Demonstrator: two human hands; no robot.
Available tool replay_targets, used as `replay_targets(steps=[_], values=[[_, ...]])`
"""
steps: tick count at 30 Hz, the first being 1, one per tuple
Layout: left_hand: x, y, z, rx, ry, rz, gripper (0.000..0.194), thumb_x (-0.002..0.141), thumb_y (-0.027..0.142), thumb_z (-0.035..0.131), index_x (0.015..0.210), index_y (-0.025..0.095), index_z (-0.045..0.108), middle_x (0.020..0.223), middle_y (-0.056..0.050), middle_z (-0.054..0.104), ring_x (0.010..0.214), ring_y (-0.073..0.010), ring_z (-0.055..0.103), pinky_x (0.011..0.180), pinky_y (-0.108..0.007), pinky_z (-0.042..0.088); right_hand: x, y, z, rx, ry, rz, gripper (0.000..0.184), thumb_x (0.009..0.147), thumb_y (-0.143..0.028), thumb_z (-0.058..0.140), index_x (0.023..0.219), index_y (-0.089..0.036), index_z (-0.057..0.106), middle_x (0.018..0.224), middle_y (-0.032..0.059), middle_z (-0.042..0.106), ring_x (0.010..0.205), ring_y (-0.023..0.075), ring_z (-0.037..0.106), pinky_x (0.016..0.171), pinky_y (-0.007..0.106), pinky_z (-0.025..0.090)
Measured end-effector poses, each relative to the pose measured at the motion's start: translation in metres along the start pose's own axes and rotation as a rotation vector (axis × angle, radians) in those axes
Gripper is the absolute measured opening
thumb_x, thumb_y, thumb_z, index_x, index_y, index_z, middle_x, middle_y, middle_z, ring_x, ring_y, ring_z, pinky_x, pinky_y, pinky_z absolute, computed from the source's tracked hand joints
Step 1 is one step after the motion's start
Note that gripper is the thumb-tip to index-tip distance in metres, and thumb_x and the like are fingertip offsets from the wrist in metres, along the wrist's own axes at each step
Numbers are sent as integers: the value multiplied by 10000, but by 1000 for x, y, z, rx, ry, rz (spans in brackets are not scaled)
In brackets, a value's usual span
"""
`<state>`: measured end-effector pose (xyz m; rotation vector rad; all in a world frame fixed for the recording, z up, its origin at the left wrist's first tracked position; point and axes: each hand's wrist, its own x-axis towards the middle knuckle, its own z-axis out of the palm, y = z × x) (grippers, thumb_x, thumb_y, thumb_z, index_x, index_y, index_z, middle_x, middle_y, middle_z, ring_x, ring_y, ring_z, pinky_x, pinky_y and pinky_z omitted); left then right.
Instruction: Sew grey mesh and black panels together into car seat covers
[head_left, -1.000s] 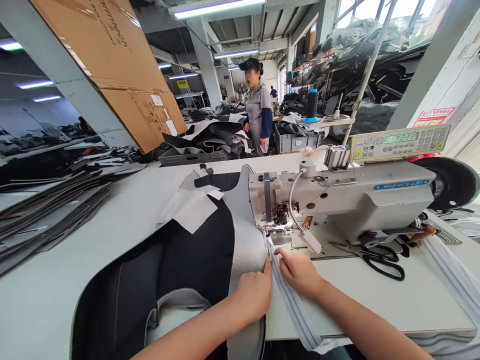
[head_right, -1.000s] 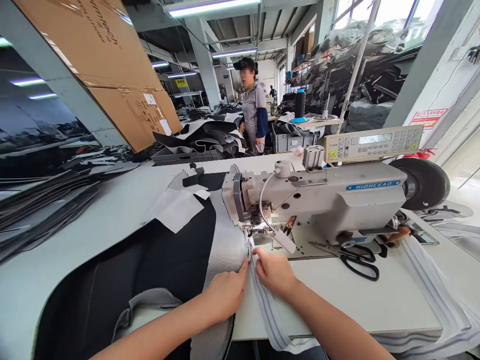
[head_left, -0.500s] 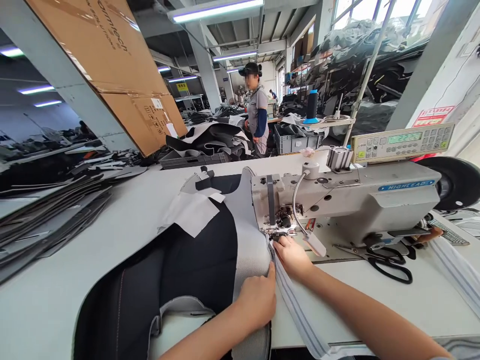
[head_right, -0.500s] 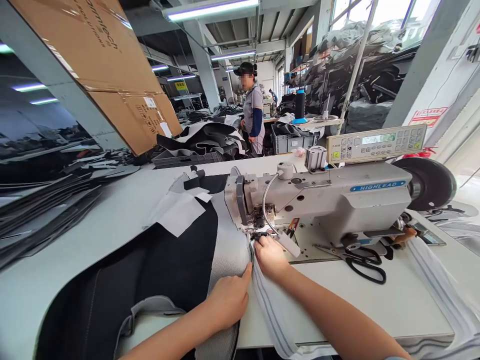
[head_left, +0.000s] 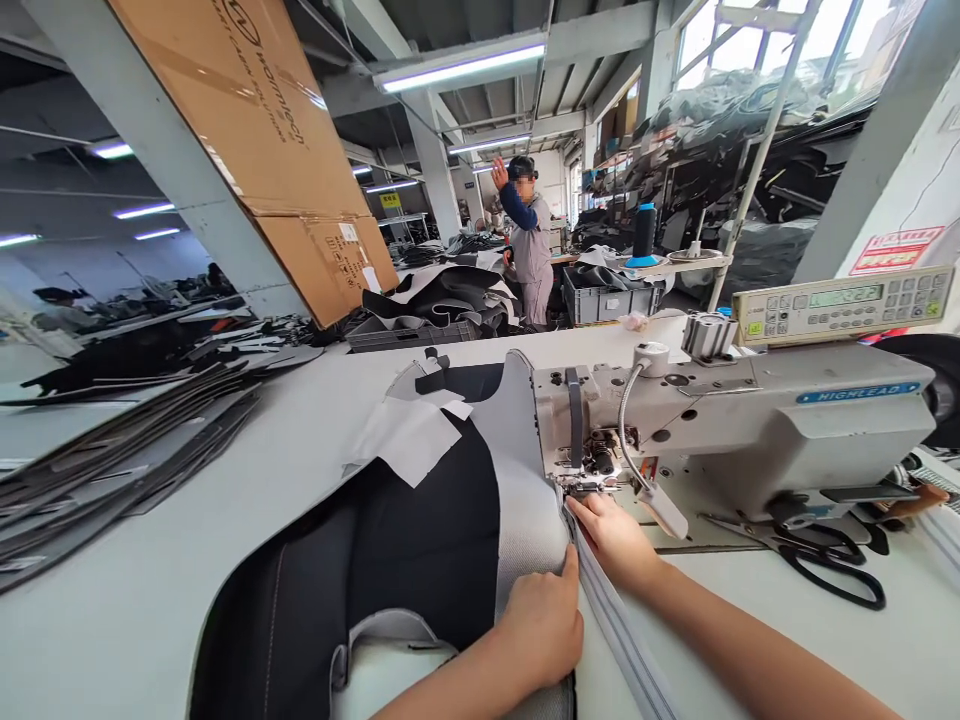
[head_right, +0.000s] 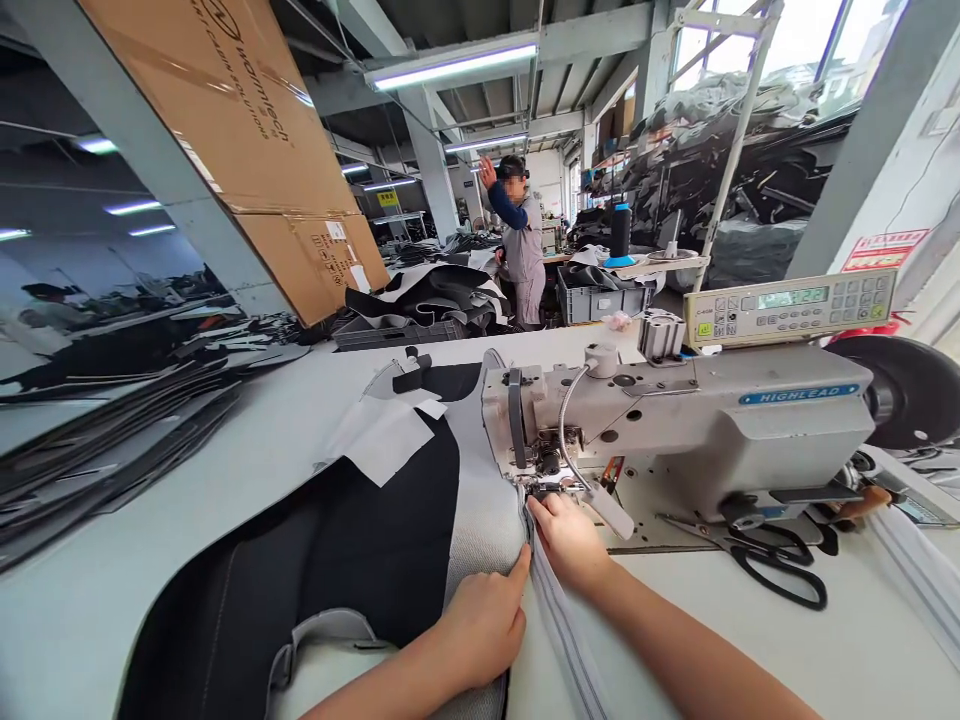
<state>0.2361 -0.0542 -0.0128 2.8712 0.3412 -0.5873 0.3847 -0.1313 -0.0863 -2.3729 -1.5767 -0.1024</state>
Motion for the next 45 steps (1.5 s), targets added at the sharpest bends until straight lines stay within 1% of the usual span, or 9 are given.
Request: replay_targets(steps=[6, 15, 20, 24, 28, 33, 38, 42, 45], values=[[0, 0, 2, -13, 18, 3, 700, 813, 166, 380, 1475, 6, 219, 976, -213, 697, 894, -367, 672, 764, -522, 547, 0, -1, -2, 8, -31, 0, 427, 880, -119, 428, 1287, -161, 549, 1023, 110, 623, 924, 228, 567, 766, 314, 471], [3, -3, 8, -9, 47, 25, 706, 800, 161, 375, 1471, 2, 226, 935, -199, 704, 849, -366, 679, 725, -524, 552, 0, 4, -1, -46, 26, -5, 386, 908, -171, 431, 1264, -162, 581, 978, 108, 632, 889, 230, 579, 734, 306, 457], [4, -3, 8, 5, 38, 15, 704, 806, 171, 372, 1477, 19, 223, 920, -191, 707, 849, -361, 681, 726, -511, 548, 1, 8, 2, -81, 120, -6, 259, 904, -194, 467, 1043, -169, 683, 873, 91, 630, 828, 213, 578, 662, 281, 422], [3, -2, 4, 25, 26, 5, 692, 815, 177, 370, 1481, 43, 233, 920, -183, 710, 840, -337, 687, 717, -462, 548, 2, 7, 1, -127, 154, -22, 220, 887, -191, 493, 981, -170, 691, 836, 82, 622, 796, 206, 563, 639, 277, 398], [4, -3, 0, 48, 11, 0, 693, 822, 181, 371, 1488, 63, 220, 928, -171, 712, 836, -321, 688, 701, -425, 537, 1, 8, -4, -104, 60, -20, 269, 912, -197, 444, 1050, -153, 670, 899, 98, 616, 828, 207, 540, 696, 290, 400], [7, -2, 5, 33, -17, -26, 672, 849, 192, 340, 1493, 70, 193, 894, -143, 715, 827, -308, 686, 692, -398, 517, 2, 15, -3, -39, -54, 10, 342, 941, -241, 391, 1166, -134, 626, 988, 128, 594, 897, 227, 505, 773, 316, 388], [7, 3, 7, 32, -45, -101, 684, 880, 206, 323, 1502, 51, 87, 886, -123, 708, 811, -288, 682, 666, -357, 496, 3, 16, -4, -37, -49, -9, 347, 926, -235, 404, 1159, -123, 636, 966, 131, 583, 880, 238, 484, 765, 329, 387], [9, -1, 1, 17, -113, -54, 667, 886, 181, 313, 1506, 64, 95, 901, -124, 705, 826, -274, 675, 683, -337, 476, 2, 18, 2, 9, -15, -41, 353, 930, -219, 378, 1147, -94, 626, 956, 143, 573, 886, 247, 466, 789, 357, 392], [11, -9, -2, -92, -112, -11, 644, 889, 169, 284, 1507, 83, 124, 949, -118, 700, 856, -258, 666, 711, -329, 468, 2, 21, 10, 87, 23, -115, 363, 945, -209, 338, 1149, -77, 608, 935, 143, 569, 874, 243, 458, 817, 380, 403]])
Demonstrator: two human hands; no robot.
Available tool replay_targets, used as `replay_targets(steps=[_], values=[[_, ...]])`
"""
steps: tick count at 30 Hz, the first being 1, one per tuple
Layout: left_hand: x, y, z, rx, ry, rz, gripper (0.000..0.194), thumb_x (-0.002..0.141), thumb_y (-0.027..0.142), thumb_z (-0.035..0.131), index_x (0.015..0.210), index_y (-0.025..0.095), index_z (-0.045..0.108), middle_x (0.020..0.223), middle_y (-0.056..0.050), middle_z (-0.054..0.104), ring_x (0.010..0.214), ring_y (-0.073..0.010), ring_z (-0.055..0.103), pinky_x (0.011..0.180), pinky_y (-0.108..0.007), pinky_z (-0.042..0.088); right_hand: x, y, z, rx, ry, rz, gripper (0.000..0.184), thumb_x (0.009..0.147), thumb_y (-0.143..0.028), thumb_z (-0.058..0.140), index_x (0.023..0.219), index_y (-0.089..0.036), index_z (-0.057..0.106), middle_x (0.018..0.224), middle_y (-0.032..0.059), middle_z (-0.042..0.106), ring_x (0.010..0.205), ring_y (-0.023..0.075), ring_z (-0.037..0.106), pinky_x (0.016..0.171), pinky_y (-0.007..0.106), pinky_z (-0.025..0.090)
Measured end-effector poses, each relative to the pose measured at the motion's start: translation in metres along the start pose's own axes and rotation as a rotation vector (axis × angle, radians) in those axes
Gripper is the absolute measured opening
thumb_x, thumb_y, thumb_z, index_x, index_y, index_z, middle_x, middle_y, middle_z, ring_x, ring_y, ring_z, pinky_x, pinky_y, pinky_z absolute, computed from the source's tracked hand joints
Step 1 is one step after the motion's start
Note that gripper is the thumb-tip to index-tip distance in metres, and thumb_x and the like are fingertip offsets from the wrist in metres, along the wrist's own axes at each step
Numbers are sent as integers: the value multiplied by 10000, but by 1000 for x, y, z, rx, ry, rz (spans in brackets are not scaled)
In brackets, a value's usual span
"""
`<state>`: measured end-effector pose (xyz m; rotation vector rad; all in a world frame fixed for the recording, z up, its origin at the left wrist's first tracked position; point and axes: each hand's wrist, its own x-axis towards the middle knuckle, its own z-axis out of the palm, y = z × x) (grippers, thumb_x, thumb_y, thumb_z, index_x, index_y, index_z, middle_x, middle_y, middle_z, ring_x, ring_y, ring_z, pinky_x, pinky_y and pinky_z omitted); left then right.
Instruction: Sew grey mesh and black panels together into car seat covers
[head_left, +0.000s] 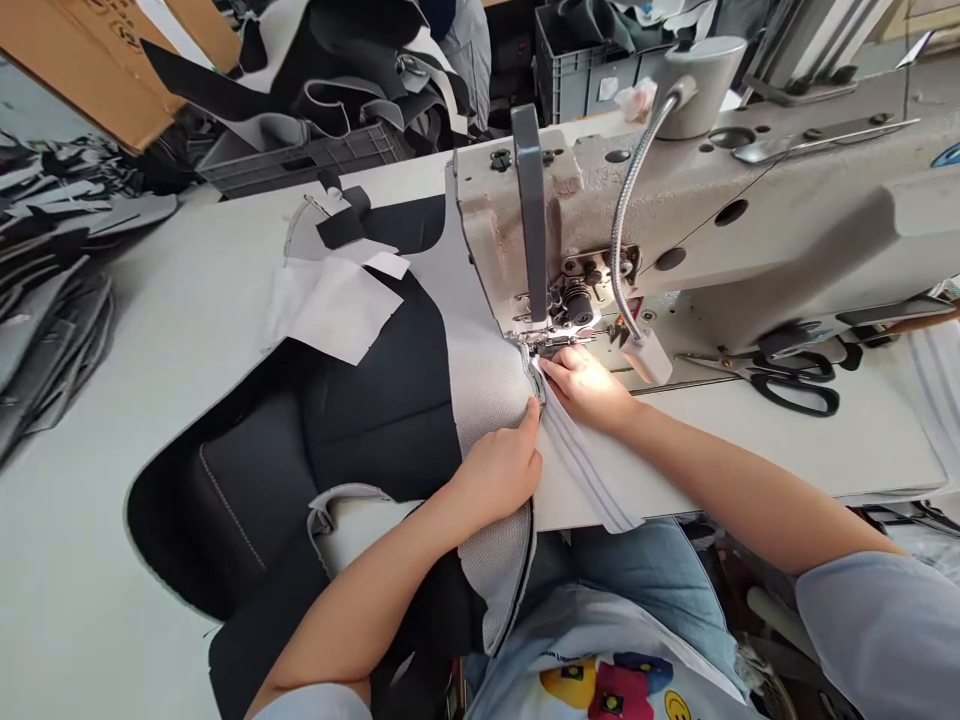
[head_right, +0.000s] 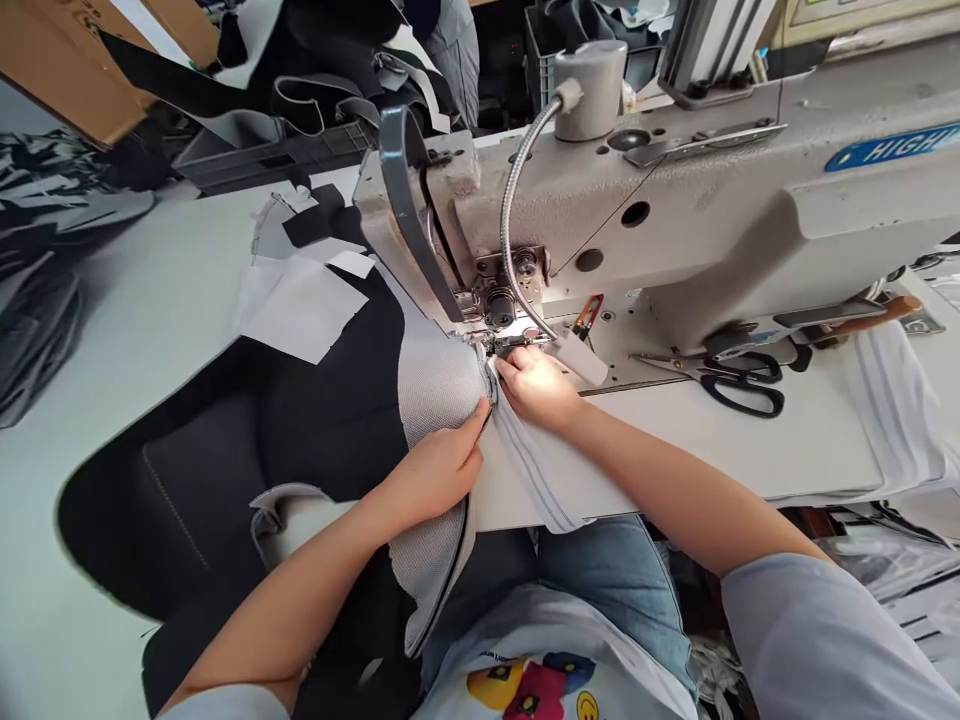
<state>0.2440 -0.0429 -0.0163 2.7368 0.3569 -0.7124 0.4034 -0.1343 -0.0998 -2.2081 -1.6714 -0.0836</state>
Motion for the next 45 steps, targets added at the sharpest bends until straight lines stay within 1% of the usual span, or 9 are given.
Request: replay_targets(steps=[4, 10, 17, 21, 25, 34, 39, 42, 45], values=[[4, -7, -1, -128, 18, 29, 631, 888, 177, 266, 1506, 103, 161, 1034, -116, 691, 922, -254, 650, 738, -323, 467, -2, 4, 6, 61, 4, -94, 373, 938, -156, 330, 1217, -72, 564, 978, 140, 578, 893, 231, 463, 855, 386, 409], [22, 5, -5, -30, 41, -63, 621, 892, 214, 296, 1494, 96, 203, 1009, -128, 696, 901, -282, 663, 689, -332, 470, -2, 5, 10, 83, 27, -122, 392, 931, -136, 336, 1253, -58, 546, 1018, 153, 581, 912, 231, 477, 848, 390, 427], [24, 12, -9, 65, 31, -76, 650, 904, 295, 331, 1492, 70, 173, 939, -119, 700, 868, -285, 669, 694, -338, 481, 0, 2, 6, -28, 31, 131, 347, 922, -244, 421, 1150, -84, 627, 959, 148, 583, 885, 243, 496, 748, 354, 432], [19, 13, -6, 90, -2, -75, 664, 895, 280, 321, 1496, 62, 140, 892, -112, 702, 842, -284, 673, 699, -355, 490, -2, 0, 6, -28, 41, 61, 325, 923, -234, 417, 1119, -102, 640, 925, 131, 596, 875, 228, 496, 777, 346, 432], [27, 13, -6, 105, 81, -81, 624, 876, 252, 323, 1465, 63, 247, 909, -116, 704, 851, -291, 675, 703, -368, 501, -2, -4, 8, -22, 48, -12, 351, 963, -238, 360, 1141, -104, 633, 952, 125, 621, 869, 218, 499, 827, 356, 429], [49, 7, -8, 105, 222, -75, 551, 937, 319, 290, 1427, 69, 320, 1013, -116, 678, 896, -264, 657, 763, -357, 503, 3, -5, -6, -44, -27, 164, 347, 948, -306, 446, 1217, -208, 643, 959, 99, 600, 862, 216, 486, 686, 299, 402], [8, 6, 10, 134, 268, 60, 596, 937, 411, 375, 1433, 84, 329, 1170, -163, 582, 1083, -301, 548, 884, -409, 471, 2, 1, -5, 13, 6, 140, 356, 911, -200, 442, 1200, -192, 649, 934, 90, 600, 863, 200, 512, 713, 284, 429], [-36, 8, 38, 163, 329, 214, 651, 914, 418, 420, 1476, 131, 262, 1423, -185, 408, 1296, -346, 378, 1058, -501, 336, 2, 6, -1, 67, 36, 77, 375, 892, -133, 416, 1170, -193, 661, 878, 71, 589, 845, 179, 530, 750, 275, 438], [-67, 7, 70, 221, 355, 408, 698, 917, 394, 401, 1512, 136, 142, 1556, -148, 216, 1422, -328, 192, 1146, -485, 215, 2, 7, 0, 53, 29, 61, 372, 883, -120, 433, 1162, -197, 667, 873, 68, 593, 867, 180, 543, 790, 277, 440]])
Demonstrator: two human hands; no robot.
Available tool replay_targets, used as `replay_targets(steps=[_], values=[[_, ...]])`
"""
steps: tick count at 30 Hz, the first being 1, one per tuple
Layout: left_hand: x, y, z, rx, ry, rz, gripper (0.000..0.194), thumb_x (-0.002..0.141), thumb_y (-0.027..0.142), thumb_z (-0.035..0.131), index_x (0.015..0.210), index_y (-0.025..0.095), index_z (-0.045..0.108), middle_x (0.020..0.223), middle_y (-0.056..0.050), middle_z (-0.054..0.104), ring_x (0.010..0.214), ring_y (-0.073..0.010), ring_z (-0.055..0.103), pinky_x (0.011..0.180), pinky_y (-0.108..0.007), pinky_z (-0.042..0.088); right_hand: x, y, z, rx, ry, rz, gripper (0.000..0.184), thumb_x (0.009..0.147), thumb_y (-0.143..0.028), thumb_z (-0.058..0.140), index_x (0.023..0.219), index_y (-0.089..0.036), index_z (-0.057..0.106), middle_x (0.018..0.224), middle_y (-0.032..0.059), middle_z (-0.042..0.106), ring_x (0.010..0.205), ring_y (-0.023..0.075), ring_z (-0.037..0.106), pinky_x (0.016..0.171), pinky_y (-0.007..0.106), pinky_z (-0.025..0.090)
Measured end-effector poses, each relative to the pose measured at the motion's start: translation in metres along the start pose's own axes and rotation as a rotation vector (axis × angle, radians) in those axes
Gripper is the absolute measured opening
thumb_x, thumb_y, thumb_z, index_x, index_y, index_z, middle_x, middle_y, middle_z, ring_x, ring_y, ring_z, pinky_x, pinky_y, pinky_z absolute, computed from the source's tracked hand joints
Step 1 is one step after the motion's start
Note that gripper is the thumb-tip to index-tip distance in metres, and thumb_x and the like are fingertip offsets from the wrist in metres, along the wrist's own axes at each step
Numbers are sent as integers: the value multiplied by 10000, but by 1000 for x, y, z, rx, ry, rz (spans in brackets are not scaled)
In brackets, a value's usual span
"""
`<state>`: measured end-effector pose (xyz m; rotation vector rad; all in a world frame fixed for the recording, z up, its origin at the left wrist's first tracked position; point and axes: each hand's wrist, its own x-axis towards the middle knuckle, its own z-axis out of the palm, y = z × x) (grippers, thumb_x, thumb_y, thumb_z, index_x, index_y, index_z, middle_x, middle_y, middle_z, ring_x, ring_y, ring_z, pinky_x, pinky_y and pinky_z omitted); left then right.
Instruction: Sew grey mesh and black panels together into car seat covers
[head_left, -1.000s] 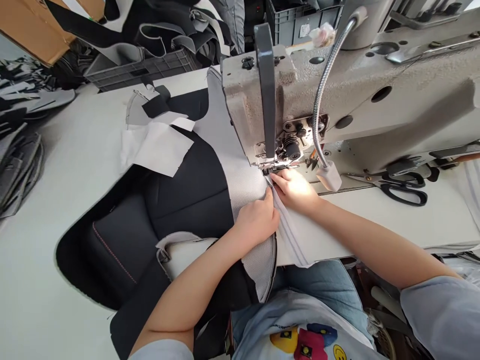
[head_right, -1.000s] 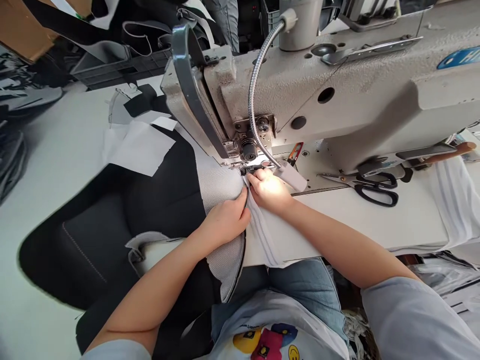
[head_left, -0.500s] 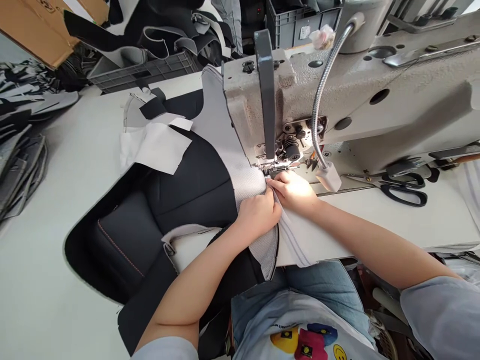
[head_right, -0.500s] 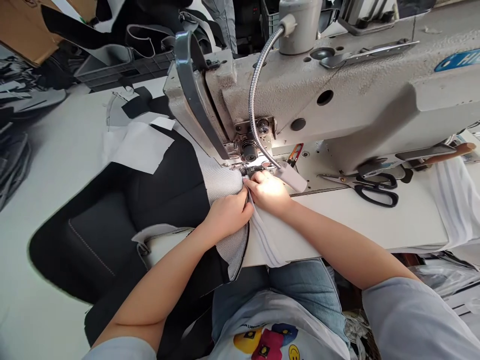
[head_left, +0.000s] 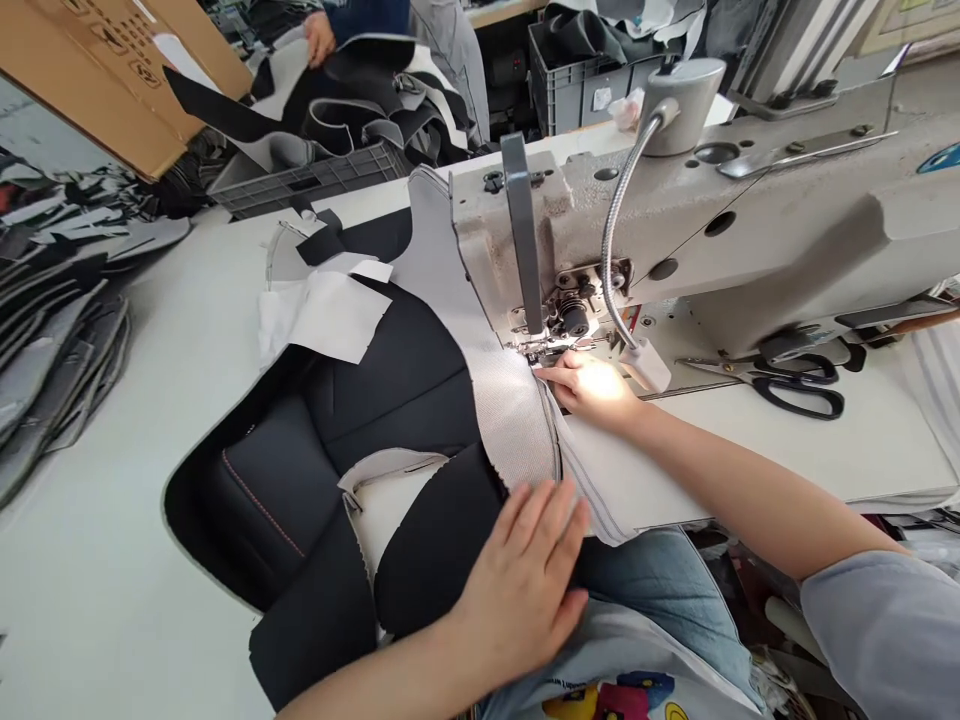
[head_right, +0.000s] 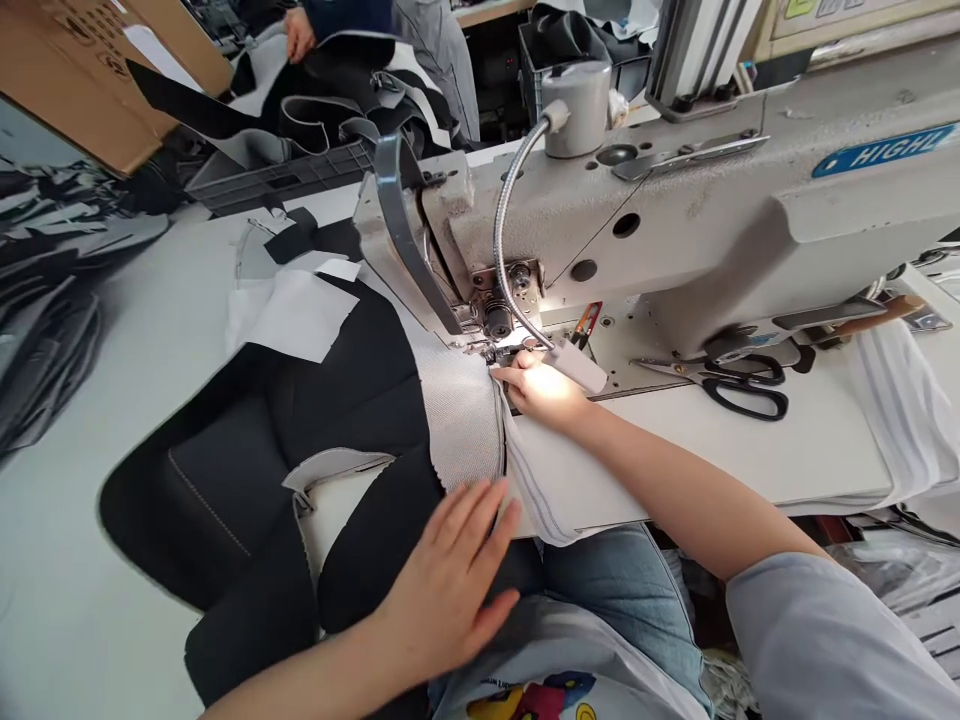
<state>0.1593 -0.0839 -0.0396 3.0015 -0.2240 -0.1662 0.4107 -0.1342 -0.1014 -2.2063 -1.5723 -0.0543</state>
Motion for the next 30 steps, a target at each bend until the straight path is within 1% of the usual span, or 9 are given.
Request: replay_targets(steps=[2, 5, 8, 12, 16, 19, 22, 25, 30], values=[[-10, 3, 11, 58, 11, 12, 660, 932, 292, 351, 1518, 126, 97, 1563, -139, 204, 1436, -295, 182, 1151, -446, 221, 0, -1, 0, -13, -16, 18, 376, 882, -123, 440, 1172, -206, 664, 891, 70, 599, 880, 180, 551, 795, 273, 445], [-9, -3, 16, 129, -26, -102, 646, 904, 154, 319, 1516, 126, 114, 1557, -128, 224, 1428, -286, 221, 1140, -445, 256, -1, -3, -1, 5, -21, 10, 388, 870, -121, 449, 1181, -212, 662, 917, 71, 604, 877, 176, 560, 788, 271, 455], [-1, -13, 7, 114, -122, -144, 673, 865, 141, 357, 1507, 110, 158, 1557, -107, 230, 1418, -276, 252, 1138, -443, 279, -1, -2, -4, 54, -17, -26, 399, 845, -102, 462, 1169, -203, 672, 922, 70, 610, 868, 173, 562, 793, 276, 458], [9, -22, -10, 100, -140, -157, 650, 830, 143, 418, 1459, 62, 281, 1529, -144, 296, 1385, -275, 313, 1128, -426, 306, -1, -2, -6, 84, -35, -35, 410, 834, -87, 460, 1164, -202, 673, 924, 68, 621, 874, 175, 564, 796, 279, 459], [33, -18, -29, 144, -182, -212, 471, 887, 52, 261, 1258, 102, 547, 1176, -160, 625, 1088, -250, 568, 921, -377, 473, 0, -3, -5, 6, -17, 32, 432, 847, -104, 442, 1237, -159, 619, 937, 98, 626, 892, 201, 557, 794, 295, 455], [58, -7, -39, 150, -238, -255, 441, 903, 69, 231, 1088, 99, 630, 916, -157, 649, 918, -263, 598, 766, -368, 503, -1, -5, -5, -84, 12, 97, 421, 871, -131, 426, 1260, -97, 584, 963, 135, 624, 906, 217, 546, 777, 294, 447], [74, -4, -40, 102, -260, -262, 393, 874, 120, 347, 1183, 30, 572, 960, -190, 641, 927, -293, 600, 740, -380, 511, -1, -5, -8, -121, -22, 56, 348, 900, -154, 403, 1138, -102, 651, 939, 131, 616, 848, 203, 534, 758, 291, 436], [73, -15, -36, -16, -262, -265, 562, 824, 257, 479, 1327, 10, 456, 1027, -181, 636, 958, -306, 595, 799, -413, 517, -1, -6, -8, -122, -30, 6, 324, 913, -163, 393, 1060, -99, 674, 906, 128, 601, 818, 208, 515, 750, 307, 426], [60, -35, -29, -181, -248, -242, 694, 778, 253, 503, 1417, 23, 361, 1065, -148, 607, 1013, -276, 555, 903, -385, 488, -2, -6, 1, -65, -11, -53, 338, 920, -167, 401, 1171, -99, 618, 947, 120, 611, 842, 220, 517, 806, 338, 434]])
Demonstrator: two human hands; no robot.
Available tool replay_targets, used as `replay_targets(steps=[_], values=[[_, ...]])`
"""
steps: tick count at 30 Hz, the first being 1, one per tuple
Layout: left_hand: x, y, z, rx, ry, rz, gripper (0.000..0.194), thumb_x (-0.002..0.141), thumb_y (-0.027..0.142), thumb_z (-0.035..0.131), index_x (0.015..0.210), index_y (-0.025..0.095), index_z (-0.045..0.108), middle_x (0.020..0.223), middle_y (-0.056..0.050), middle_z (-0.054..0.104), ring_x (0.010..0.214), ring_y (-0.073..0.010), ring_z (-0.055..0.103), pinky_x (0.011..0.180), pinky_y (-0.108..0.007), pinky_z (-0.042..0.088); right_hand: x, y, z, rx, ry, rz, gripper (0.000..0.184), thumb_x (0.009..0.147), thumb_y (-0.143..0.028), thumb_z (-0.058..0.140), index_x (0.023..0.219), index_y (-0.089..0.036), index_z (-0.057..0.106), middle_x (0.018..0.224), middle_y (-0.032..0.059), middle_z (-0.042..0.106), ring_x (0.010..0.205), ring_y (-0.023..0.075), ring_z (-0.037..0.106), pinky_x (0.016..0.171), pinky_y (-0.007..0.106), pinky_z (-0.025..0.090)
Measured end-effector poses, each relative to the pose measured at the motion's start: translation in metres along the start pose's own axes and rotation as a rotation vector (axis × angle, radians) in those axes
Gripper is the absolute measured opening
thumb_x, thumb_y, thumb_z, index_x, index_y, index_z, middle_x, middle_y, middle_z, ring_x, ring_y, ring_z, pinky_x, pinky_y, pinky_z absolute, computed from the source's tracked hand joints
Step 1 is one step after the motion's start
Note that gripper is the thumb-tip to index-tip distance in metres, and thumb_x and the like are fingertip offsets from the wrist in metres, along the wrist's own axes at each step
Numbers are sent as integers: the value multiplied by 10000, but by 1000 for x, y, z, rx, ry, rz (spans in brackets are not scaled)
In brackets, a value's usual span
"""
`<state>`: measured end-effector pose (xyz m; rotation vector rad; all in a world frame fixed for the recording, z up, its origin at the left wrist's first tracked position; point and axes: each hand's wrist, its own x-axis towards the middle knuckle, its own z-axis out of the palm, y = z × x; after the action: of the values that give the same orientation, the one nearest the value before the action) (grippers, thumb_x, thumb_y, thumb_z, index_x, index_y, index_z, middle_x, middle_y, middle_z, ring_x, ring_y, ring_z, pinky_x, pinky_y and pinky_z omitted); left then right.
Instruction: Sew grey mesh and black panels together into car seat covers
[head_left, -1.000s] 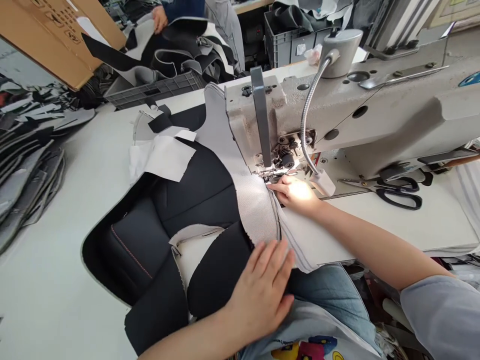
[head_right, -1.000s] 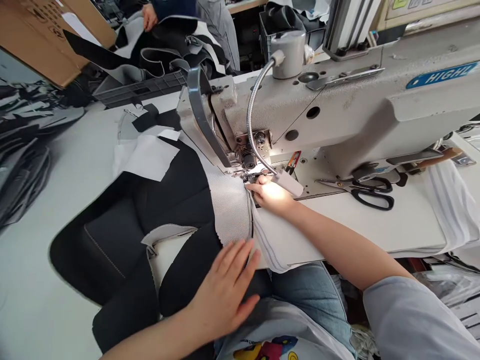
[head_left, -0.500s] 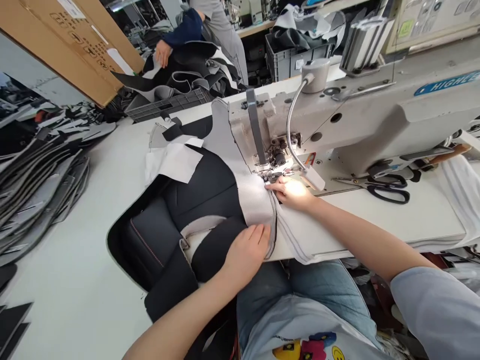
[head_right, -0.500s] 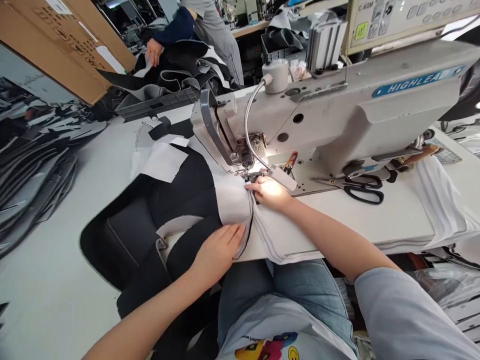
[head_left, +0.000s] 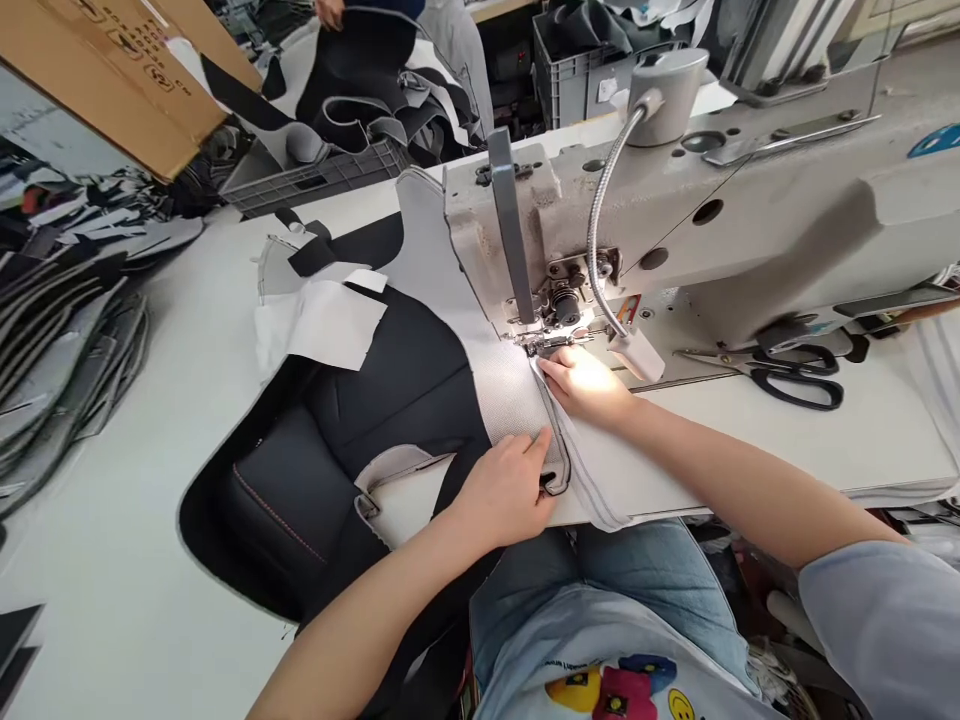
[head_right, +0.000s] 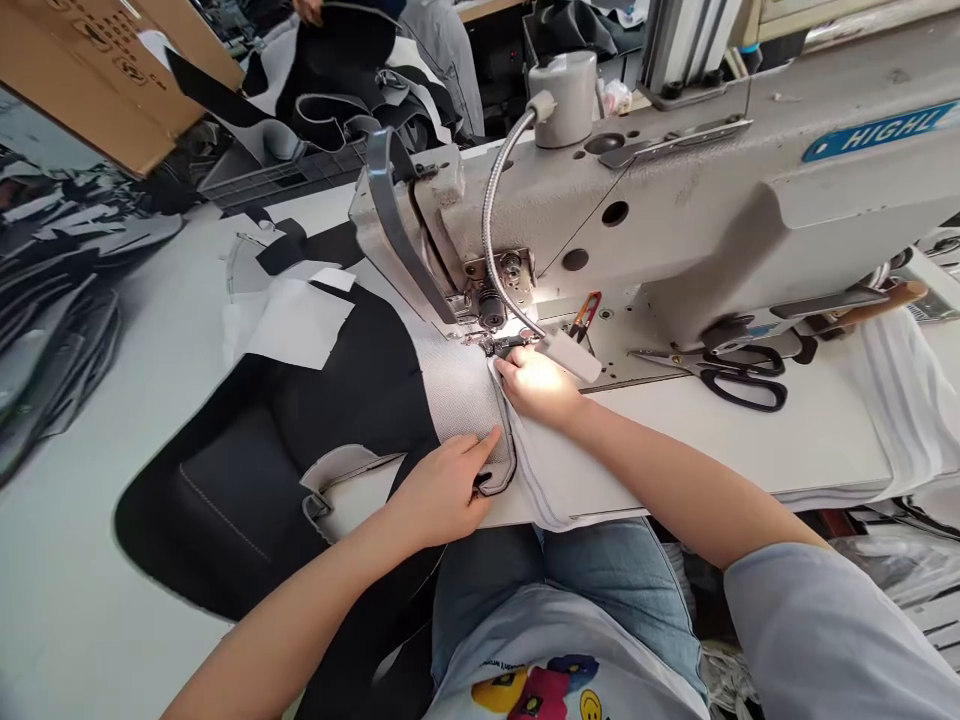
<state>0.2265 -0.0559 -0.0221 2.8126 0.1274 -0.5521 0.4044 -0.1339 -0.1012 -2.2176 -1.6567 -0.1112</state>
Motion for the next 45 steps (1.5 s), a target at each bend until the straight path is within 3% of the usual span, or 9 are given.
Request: replay_targets(steps=[8, 14, 19, 25, 28, 34, 41, 45], values=[[10, -5, 9, 99, 56, -17, 668, 799, 210, 492, 1440, 85, 351, 993, -114, 594, 955, -265, 559, 842, -385, 499, -1, 6, 9, 97, 57, -51, 372, 940, -180, 357, 1199, -127, 619, 981, 118, 620, 894, 224, 544, 784, 332, 479], [14, -22, 8, 287, 102, -106, 630, 842, 166, 485, 1454, 207, 343, 968, -74, 588, 832, -219, 597, 597, -298, 472, -1, 8, 14, 98, 120, -35, 372, 911, -145, 376, 1197, -113, 612, 954, 133, 631, 864, 223, 560, 771, 342, 496], [16, -33, 9, 432, 250, -136, 507, 891, 99, 379, 1371, 235, 471, 935, -83, 609, 832, -235, 583, 627, -341, 449, 0, 8, 16, 88, 131, -27, 352, 902, -139, 389, 1165, -73, 614, 912, 143, 650, 865, 228, 577, 827, 354, 491], [13, -28, 21, 348, 478, 92, 520, 860, 262, 514, 1349, 92, 466, 1350, -119, 525, 1171, -257, 478, 886, -392, 436, 2, 6, 7, -96, 96, 80, 291, 897, -195, 426, 1036, -129, 673, 842, 111, 631, 816, 231, 555, 726, 338, 467], [16, -28, 26, 366, 550, 150, 395, 904, 234, 463, 1279, 138, 543, 1346, -75, 553, 1185, -234, 488, 877, -372, 431, 1, 4, 4, -162, 81, 70, 286, 914, -219, 418, 984, -161, 689, 843, 103, 618, 812, 228, 535, 711, 341, 447], [30, -40, 30, 429, 655, 175, 338, 913, 115, 399, 1151, 145, 637, 1267, -70, 621, 1139, -235, 542, 843, -364, 440, -5, 2, 6, -108, 94, -112, 308, 943, -188, 401, 1150, -139, 623, 942, 92, 659, 829, 213, 529, 804, 345, 455], [47, -56, 20, 473, 632, 165, 369, 924, 101, 371, 1211, 140, 600, 1295, -83, 598, 1136, -249, 536, 828, -385, 426, -4, 0, 5, -54, 128, -91, 300, 940, -188, 427, 1153, -132, 630, 980, 104, 675, 861, 213, 559, 819, 344, 475], [54, -70, 14, 459, 603, 275, 378, 939, 91, 341, 1211, 152, 596, 1267, -79, 617, 1131, -220, 542, 808, -360, 420, -2, -2, 5, -31, 121, -53, 315, 945, -187, 400, 1136, -164, 650, 983, 94, 685, 865, 210, 575, 829, 350, 491]])
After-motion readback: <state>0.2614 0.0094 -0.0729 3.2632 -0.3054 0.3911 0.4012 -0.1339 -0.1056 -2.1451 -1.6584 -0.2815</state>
